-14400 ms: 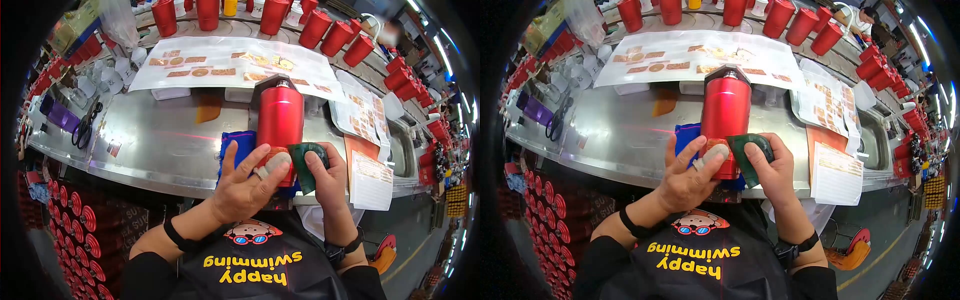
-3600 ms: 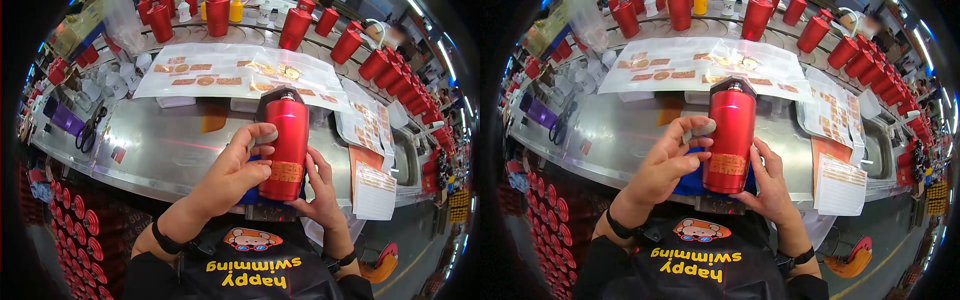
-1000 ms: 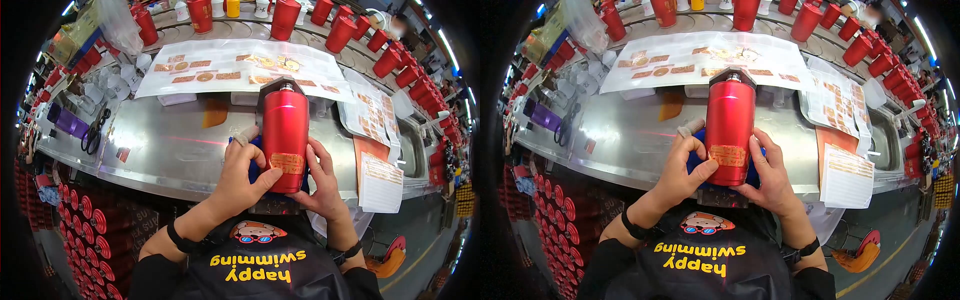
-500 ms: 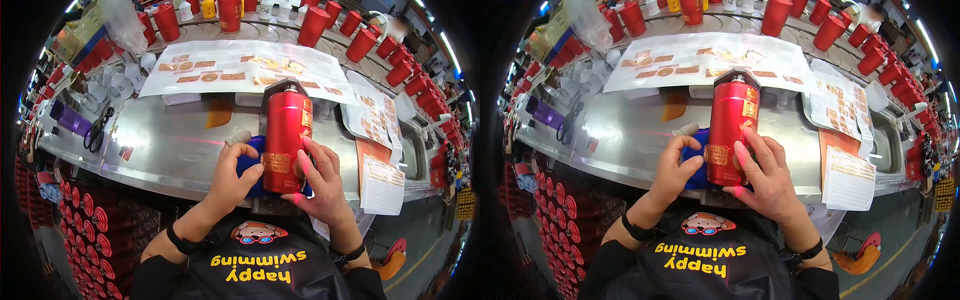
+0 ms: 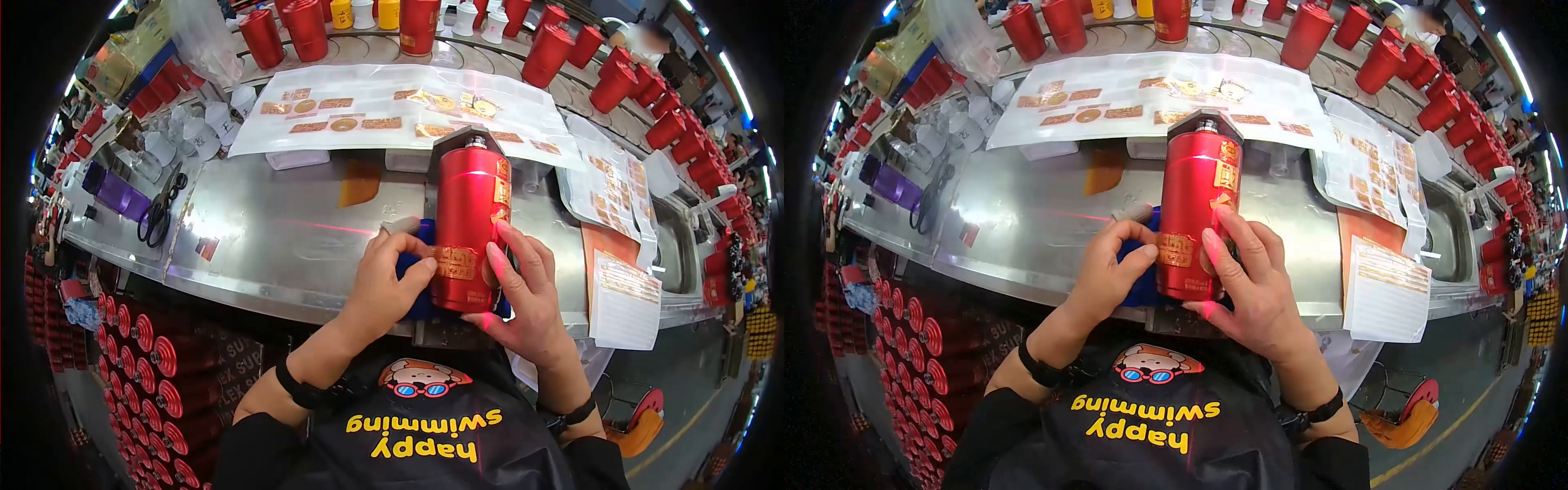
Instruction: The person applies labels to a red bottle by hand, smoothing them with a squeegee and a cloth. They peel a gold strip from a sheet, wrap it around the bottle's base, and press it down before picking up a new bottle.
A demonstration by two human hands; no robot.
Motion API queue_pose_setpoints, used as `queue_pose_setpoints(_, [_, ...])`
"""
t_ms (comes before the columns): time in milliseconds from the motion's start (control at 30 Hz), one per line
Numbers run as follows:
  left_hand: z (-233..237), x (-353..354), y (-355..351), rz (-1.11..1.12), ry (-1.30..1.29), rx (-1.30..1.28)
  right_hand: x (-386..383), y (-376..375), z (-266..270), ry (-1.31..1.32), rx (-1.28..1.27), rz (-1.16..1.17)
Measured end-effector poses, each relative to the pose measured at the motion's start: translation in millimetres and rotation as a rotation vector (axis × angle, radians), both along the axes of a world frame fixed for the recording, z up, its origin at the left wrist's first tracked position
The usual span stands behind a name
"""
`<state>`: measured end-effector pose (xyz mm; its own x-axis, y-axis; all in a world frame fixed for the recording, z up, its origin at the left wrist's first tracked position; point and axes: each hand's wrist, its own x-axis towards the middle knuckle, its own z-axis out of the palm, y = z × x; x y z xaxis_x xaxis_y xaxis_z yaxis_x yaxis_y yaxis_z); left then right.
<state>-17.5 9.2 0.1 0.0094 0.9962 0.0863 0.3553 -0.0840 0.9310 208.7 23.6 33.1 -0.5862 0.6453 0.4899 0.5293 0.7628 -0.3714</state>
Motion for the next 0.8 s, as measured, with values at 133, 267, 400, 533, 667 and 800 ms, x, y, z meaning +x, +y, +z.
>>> queue_pose_setpoints(133, [-5, -1, 3, 0.030, 0.066, 0.115, 2, 1, 0, 0.011, -0.006, 0.020])
queue_pose_setpoints(267, [33, -3, -1, -0.009, 0.117, 0.214, 17, 6, -6, 0.082, -0.006, 0.034])
queue_pose_setpoints(400, [61, 7, 5, -0.136, 0.095, 0.298, 34, 12, -30, 0.113, -0.120, -0.140])
queue_pose_setpoints(533, [74, 26, 10, -0.233, 0.120, 0.374, 34, 10, -38, 0.067, -0.220, -0.100])
queue_pose_setpoints(667, [80, 24, 4, -0.480, 0.158, 0.455, 46, 13, -35, 0.013, -0.267, -0.118])
queue_pose_setpoints(800, [49, 0, 0, -0.226, -0.028, 0.454, 51, 24, -20, 0.181, -0.267, -0.138])
